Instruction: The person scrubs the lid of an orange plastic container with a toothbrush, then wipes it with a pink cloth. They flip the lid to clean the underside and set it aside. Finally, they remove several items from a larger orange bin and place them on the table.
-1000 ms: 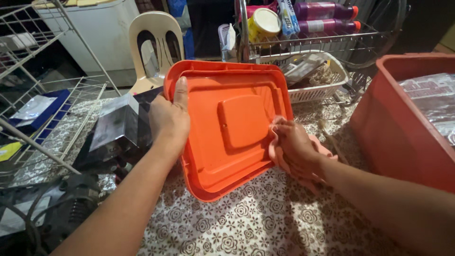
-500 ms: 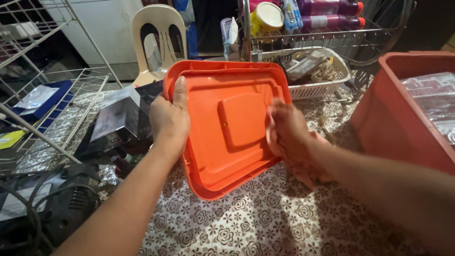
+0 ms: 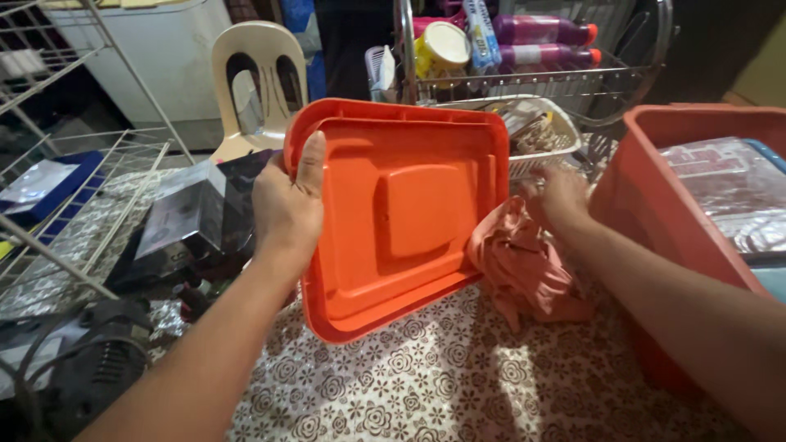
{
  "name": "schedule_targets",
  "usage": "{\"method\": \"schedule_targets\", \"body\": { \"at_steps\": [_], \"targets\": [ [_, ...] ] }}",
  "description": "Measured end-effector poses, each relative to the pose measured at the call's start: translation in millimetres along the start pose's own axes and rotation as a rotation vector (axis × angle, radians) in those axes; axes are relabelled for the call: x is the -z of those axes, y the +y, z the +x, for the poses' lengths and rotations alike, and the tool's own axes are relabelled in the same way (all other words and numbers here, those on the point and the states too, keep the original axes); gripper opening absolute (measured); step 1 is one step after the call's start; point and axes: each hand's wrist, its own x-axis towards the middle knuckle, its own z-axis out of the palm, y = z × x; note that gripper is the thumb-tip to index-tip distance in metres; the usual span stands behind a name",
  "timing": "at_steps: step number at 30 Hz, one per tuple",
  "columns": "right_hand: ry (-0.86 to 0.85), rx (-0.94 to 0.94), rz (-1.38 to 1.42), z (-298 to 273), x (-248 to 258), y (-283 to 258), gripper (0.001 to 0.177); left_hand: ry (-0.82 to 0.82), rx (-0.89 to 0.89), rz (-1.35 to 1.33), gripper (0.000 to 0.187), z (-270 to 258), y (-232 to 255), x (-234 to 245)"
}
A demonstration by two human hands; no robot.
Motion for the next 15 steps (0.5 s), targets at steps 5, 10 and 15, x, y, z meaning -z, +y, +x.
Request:
{"method": "schedule_targets", "body": {
  "at_steps": [5, 10, 15],
  "targets": [
    [-0.332, -0.534, 1.149, 24.3, 6.0, 2.0, 0.054, -0.093, -0.058, -0.046, 0.067, 6.8, 13.5, 2.4],
    [-0.503, -0.689, 1.311, 17.2, 15.9, 1.2, 0.071, -0.13, -0.17, -0.102, 0.069, 13.1, 14.0, 10.2],
    [-0.624, -0.588, 1.234, 11.0, 22.7, -16.9, 0.083, -0.191, -0.163, -0.099, 0.069, 27.0, 6.9, 16.1]
  ]
}}
